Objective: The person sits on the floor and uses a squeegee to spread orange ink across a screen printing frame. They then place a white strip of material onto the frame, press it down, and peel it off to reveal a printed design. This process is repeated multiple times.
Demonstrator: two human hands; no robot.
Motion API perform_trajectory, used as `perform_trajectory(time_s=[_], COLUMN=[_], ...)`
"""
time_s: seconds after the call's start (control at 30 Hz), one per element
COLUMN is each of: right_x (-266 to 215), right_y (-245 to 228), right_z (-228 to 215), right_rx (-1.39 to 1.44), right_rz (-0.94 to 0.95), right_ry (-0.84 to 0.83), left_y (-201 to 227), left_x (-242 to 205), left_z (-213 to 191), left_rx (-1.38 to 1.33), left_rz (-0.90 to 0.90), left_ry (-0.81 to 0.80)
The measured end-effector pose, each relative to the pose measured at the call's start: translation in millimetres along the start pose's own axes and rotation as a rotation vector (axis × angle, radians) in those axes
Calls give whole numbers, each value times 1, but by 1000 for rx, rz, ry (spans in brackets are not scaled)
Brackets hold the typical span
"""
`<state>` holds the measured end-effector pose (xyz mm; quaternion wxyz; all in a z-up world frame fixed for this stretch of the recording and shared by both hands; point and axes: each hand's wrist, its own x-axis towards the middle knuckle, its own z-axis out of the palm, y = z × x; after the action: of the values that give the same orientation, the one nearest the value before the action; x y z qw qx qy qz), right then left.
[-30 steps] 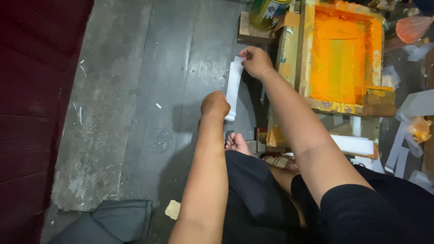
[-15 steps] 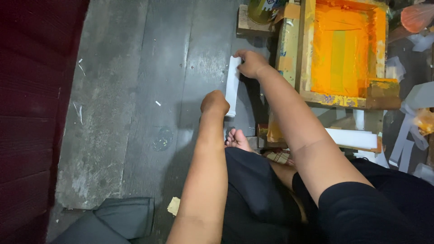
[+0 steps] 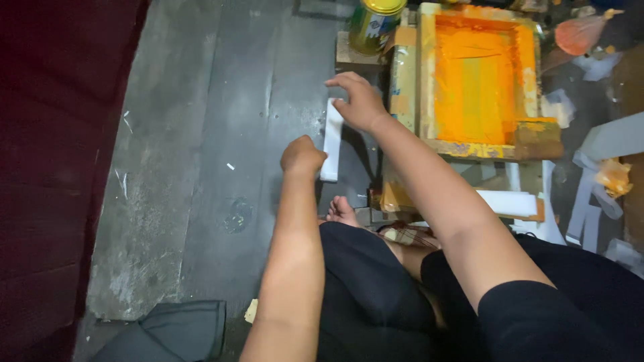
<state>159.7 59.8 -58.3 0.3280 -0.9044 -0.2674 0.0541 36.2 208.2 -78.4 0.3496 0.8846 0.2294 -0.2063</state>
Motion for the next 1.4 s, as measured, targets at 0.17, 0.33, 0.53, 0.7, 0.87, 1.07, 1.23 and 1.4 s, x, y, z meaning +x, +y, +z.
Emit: perform_trajectory(time_s=[0.17, 0.33, 0.53, 0.7, 0.87, 1.07, 1.23, 1.4], right_x=[-52, -132, -237, -319, -339, -323, -309, -305], right_y=[-33, -23, 29, 65, 94, 94, 131, 125], right_z=[-58, -125, -191, -231, -242, -234, -217, -224], right_rx=[98, 39, 39, 92, -58, -249, -415, -424], right_rz=[-226, -232, -201, 65, 196, 296, 270, 303], right_ry=[116, 180, 227, 323, 97, -197, -319, -380], left_y=[10, 27, 83, 111, 119, 101, 93, 96], left_x=[-12, -35, -120, -145, -173, -158, -139, -136], left_z=[-9, -7, 11, 74, 107, 128, 140, 141], left_rx=[20, 9, -36, -2, 151, 267, 309, 271], left_rz=[94, 266, 652, 1022, 1071, 1025, 1012, 986], left_ry=[117, 258, 397, 302, 250, 289, 300, 259])
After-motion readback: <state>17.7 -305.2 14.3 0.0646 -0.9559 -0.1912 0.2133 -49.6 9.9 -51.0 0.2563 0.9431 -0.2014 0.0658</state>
